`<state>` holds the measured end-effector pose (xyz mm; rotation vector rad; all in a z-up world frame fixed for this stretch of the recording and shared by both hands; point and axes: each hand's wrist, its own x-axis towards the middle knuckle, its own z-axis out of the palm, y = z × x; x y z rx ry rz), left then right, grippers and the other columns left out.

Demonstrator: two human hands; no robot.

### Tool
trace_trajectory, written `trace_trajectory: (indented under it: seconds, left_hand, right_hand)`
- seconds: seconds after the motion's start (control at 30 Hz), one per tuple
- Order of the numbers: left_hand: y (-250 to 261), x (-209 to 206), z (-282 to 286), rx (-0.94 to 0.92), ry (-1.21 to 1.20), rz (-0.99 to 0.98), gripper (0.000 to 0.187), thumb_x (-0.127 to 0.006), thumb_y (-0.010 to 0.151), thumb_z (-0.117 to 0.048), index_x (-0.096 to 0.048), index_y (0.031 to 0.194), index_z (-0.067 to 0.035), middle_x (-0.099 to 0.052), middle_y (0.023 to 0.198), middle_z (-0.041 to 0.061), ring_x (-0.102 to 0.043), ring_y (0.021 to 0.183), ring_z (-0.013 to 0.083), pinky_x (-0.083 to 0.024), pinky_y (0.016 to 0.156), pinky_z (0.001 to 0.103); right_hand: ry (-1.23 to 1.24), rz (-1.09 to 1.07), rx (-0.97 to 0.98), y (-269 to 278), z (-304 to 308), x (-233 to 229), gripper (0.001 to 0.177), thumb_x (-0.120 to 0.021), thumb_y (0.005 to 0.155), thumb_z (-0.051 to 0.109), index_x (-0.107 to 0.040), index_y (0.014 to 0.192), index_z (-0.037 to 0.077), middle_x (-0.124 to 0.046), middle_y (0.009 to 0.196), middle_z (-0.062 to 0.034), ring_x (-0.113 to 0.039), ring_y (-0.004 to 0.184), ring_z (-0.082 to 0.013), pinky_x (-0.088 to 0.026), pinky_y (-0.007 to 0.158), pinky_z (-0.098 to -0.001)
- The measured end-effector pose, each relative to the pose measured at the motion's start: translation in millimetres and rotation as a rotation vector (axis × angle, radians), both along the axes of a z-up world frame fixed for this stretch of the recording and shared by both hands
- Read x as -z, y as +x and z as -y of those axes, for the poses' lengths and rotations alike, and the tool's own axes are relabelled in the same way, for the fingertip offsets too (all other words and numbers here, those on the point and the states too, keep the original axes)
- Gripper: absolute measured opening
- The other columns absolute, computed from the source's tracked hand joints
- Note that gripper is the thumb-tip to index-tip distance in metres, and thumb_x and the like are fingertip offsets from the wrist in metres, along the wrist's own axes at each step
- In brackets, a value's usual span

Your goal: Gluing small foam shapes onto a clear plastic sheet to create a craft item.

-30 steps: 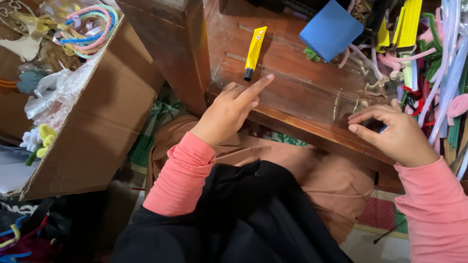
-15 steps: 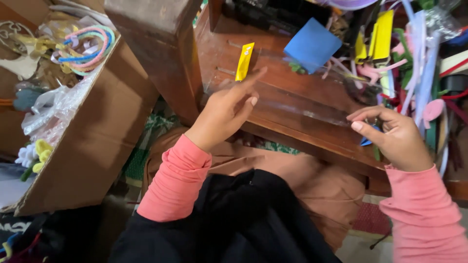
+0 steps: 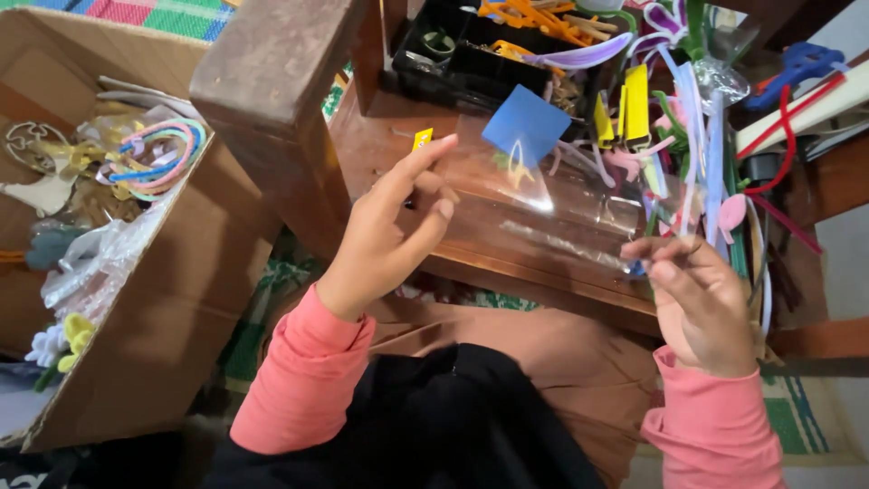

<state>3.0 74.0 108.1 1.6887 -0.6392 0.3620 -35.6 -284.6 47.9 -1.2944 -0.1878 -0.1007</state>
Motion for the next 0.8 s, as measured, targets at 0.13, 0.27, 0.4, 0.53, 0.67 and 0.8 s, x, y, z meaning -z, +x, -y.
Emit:
trace_trajectory:
  seconds: [0.13, 0.27, 0.4, 0.53, 0.67, 0.8]
  left_hand:
    - [-10.5, -9.6, -3.8, -0.002, 0.021, 0.016, 0.057, -0.062, 0.091, 0.009, -0.051, 0.146, -0.005, -0.066, 0.097, 0.003, -0.053, 0.088, 0.0121, -0.046, 0.084, 0.023]
    - [-15.3, -14.5, -5.6, -0.026, 0.08, 0.047, 0.056, -0.063, 0.092, 0.007, -0.052, 0.145, -0.006, -0.068, 0.1, 0.001, -0.053, 0.088, 0.0124, -0.047, 0.085, 0.023]
    - [-20.7, -18.1, -6.3, -0.036, 0.124, 0.099, 0.058, -0.065, 0.091, 0.008, -0.054, 0.144, -0.01, -0.068, 0.099, -0.001, -0.05, 0.085, 0.0124, -0.046, 0.08, 0.023]
    - [-33.0, -27.0, -6.5, -0.017, 0.129, 0.044, 0.059, -0.065, 0.091, 0.008, -0.053, 0.145, -0.013, -0.066, 0.099, 0.0, -0.054, 0.081, 0.0079, -0.052, 0.073, 0.016]
    - [-41.9, -38.9, -9.9, 0.014, 0.141, 0.044, 0.057, -0.065, 0.093, 0.008, -0.053, 0.145, -0.012, -0.068, 0.1, -0.001, -0.056, 0.088, 0.0081, -0.052, 0.075, 0.017]
    - [-43.2, -36.0, -13.0, 0.038, 0.167, 0.114, 0.055, -0.067, 0.097, 0.005, -0.052, 0.147, -0.011, -0.072, 0.103, 0.0, -0.055, 0.092, 0.013, -0.05, 0.082, 0.022]
  right_hand:
    - [-0.033, 0.017, -0.284, -8.4, 11.8, -3.3, 0.021, -0.069, 0.097, 0.028, -0.062, 0.101, 0.008, -0.071, 0.116, -0.0175, -0.065, 0.113, -0.0264, -0.045, 0.113, -0.0461]
    - [-0.035, 0.0, -0.276, -23.1, -1.4, 1.3, 0.022, -0.075, 0.094, 0.024, -0.066, 0.105, 0.008, -0.071, 0.099, -0.0116, -0.066, 0.106, -0.0273, -0.035, 0.121, -0.0455]
    - [-0.049, -0.095, -0.191, -39.9, -8.3, 14.9, 0.027, -0.074, 0.088, 0.013, -0.073, 0.111, -0.001, -0.071, 0.109, -0.0148, -0.062, 0.1, -0.0223, -0.041, 0.11, -0.0391]
    - [-0.158, -0.164, -0.073, -54.2, -17.1, 14.6, 0.021, -0.075, 0.082, 0.01, -0.072, 0.098, -0.003, -0.068, 0.111, -0.0129, -0.06, 0.108, -0.0246, -0.041, 0.1, -0.0368]
    - [-0.12, -0.158, -0.108, -62.4, -18.0, 16.6, 0.017, -0.068, 0.082, -0.01, -0.071, 0.098, -0.005, -0.063, 0.116, -0.0157, -0.057, 0.107, -0.0246, -0.045, 0.087, -0.0331]
    - [-0.274, -0.084, -0.033, -67.2, -22.9, 8.7, 0.013, -0.069, 0.082, -0.01, -0.071, 0.091, -0.002, -0.062, 0.112, -0.0116, -0.06, 0.109, -0.0226, -0.046, 0.098, -0.035]
